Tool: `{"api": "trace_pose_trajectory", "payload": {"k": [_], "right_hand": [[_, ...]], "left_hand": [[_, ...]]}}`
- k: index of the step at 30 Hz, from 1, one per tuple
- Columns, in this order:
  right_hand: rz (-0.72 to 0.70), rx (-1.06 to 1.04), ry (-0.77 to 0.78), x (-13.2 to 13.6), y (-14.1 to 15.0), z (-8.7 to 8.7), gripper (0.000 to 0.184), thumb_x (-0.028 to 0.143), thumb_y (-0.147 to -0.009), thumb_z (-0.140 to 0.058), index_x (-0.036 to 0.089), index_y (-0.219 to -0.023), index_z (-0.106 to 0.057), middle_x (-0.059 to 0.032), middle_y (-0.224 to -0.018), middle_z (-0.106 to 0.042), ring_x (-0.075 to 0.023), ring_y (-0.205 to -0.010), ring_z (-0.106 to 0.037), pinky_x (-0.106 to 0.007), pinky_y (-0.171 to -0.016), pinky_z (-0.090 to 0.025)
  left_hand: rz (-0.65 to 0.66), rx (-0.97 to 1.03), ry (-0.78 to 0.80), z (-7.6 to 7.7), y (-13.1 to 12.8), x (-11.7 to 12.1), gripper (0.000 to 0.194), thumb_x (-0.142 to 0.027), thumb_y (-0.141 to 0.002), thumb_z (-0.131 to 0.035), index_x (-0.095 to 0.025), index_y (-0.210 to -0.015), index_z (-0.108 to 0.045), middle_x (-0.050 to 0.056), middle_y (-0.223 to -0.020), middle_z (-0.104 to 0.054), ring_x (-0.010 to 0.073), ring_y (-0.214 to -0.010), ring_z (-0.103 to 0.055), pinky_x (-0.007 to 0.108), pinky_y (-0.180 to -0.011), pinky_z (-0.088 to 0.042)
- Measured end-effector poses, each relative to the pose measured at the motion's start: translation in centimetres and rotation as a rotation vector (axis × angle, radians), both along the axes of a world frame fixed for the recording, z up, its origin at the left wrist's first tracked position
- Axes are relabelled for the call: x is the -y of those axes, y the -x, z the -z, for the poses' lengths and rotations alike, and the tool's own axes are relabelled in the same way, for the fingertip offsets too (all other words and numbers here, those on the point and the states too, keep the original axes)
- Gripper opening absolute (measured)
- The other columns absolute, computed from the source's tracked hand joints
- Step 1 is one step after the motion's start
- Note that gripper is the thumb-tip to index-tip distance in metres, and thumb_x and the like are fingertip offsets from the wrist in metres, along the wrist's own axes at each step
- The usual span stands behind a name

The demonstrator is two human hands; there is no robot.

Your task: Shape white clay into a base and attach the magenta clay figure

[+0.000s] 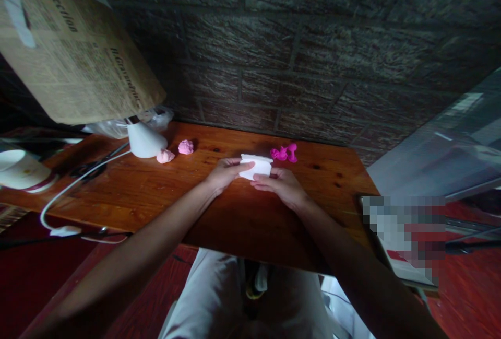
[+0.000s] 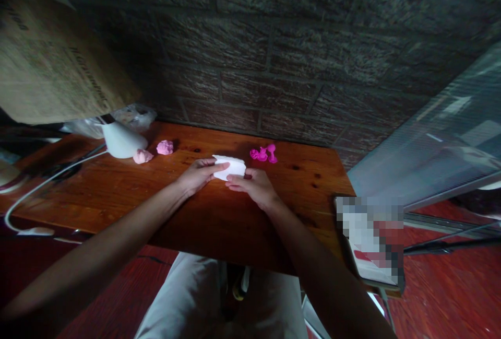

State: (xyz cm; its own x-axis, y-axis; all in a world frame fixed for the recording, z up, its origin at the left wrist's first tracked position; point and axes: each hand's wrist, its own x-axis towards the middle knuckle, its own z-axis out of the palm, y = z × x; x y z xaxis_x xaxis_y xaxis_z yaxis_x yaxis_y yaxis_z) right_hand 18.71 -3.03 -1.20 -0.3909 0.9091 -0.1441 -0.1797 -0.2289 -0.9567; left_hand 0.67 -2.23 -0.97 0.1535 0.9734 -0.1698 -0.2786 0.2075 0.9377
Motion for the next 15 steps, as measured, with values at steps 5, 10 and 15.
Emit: {"api": "trace_pose_trajectory", "payload": {"k": [5,10,15], "right_hand": [[0.052,-0.006,0.020,-0.2,-0.5,-0.1,0.031,0.025,-0.061,-0.089,0.014,-0.088,-0.075,-0.0065,-0.083,-0.077,-0.0153,-0.071,-0.072,-0.035,-0.081,-0.063],[0.098,-0.048,0.005,-0.4,-1.0,-0.5,0.030,0.028,-0.062,-0.088,0.017,-0.087,-0.075,-0.0031,-0.084,-0.077,-0.0129,-0.070,-0.071,-0.030,-0.080,-0.062],[0.013,-0.053,0.065,-0.1,-0.7,-0.5,0.029,0.027,-0.065,-0.087,0.016,-0.089,-0.075,-0.0073,-0.089,-0.078,-0.0176,-0.080,-0.074,-0.037,-0.088,-0.061]], "left_hand": [[0.044,-0.014,-0.002,-0.2,0.1,0.1,0.044,-0.041,-0.054,-0.092,-0.012,-0.084,-0.077,0.006,-0.081,-0.076,0.0104,-0.069,-0.064,0.021,-0.068,-0.049],[0.051,-0.093,-0.027,-0.1,0.1,0.1,0.047,-0.052,-0.056,-0.088,-0.011,-0.073,-0.073,0.004,-0.065,-0.070,0.0079,-0.058,-0.058,0.019,-0.056,-0.042],[0.054,-0.131,-0.085,0.2,0.2,0.2,0.045,-0.052,-0.061,-0.086,-0.011,-0.073,-0.073,0.005,-0.067,-0.070,0.0082,-0.055,-0.055,0.022,-0.056,-0.041]]}}
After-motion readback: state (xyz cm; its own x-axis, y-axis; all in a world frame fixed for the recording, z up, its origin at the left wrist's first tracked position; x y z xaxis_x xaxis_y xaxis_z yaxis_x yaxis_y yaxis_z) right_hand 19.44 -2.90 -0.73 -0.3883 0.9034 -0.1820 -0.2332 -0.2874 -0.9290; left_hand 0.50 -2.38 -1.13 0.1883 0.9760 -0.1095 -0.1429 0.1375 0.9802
